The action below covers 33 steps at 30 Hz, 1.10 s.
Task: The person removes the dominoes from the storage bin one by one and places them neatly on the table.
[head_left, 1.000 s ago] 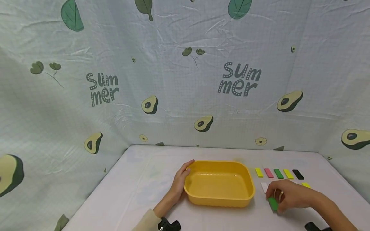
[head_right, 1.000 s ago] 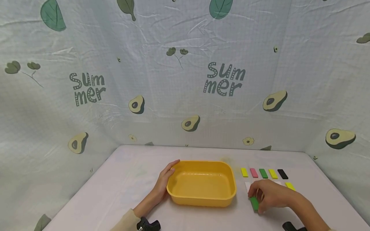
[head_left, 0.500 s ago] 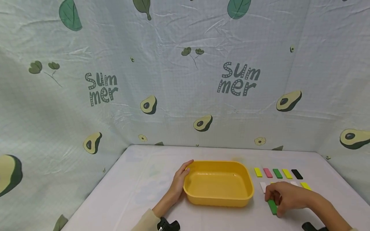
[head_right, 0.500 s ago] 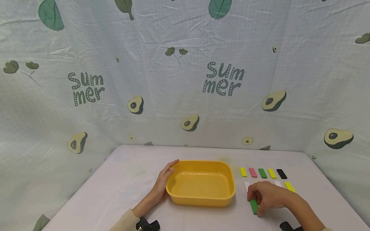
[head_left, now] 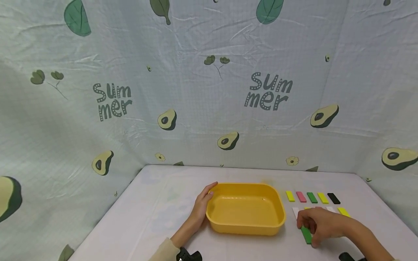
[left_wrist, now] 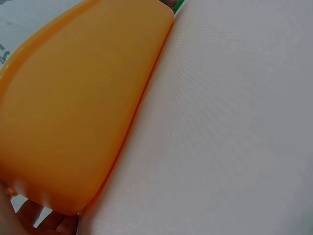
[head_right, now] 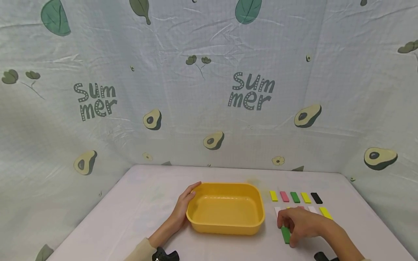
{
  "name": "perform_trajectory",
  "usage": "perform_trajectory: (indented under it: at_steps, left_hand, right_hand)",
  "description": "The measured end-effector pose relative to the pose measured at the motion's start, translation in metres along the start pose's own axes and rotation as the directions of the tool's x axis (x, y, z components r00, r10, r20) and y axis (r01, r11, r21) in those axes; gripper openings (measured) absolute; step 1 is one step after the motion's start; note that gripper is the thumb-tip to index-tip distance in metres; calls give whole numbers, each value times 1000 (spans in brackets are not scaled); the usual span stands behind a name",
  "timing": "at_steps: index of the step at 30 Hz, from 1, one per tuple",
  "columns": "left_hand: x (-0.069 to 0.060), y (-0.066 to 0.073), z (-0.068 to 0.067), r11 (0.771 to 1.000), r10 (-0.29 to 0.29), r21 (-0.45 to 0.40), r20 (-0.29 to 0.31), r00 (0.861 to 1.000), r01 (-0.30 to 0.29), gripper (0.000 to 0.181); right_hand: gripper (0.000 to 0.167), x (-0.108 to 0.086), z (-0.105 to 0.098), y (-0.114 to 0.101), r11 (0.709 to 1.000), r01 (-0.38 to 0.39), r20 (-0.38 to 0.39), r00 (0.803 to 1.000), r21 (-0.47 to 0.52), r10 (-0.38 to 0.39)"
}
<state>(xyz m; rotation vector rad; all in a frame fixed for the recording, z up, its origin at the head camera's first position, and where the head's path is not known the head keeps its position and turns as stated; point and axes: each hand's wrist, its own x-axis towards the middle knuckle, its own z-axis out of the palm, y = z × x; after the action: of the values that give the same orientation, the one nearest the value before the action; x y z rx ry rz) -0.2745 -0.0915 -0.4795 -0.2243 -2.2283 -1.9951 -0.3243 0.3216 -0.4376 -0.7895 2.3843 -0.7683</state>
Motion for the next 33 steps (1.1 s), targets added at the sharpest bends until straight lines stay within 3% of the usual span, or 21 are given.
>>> perform_trajectory:
  at_steps: [21, 27, 33]
  left_hand:
    - [0, -2, 4, 1000, -10, 25, -8, 1000, 10, 48]
    - [0, -1, 4, 999, -1, 33, -12, 1000, 1, 49]
    - [2, 1, 5, 1000, 1, 11, -14, 1000, -1, 48]
  right_hand:
    - [43, 0, -7, 15, 995, 67, 36, 997, 70, -70]
    - [36, -1, -12, 16, 994, 107, 21, 994, 30, -108]
    - [29, -3, -23, 18, 995, 93, -13, 996, -21, -93]
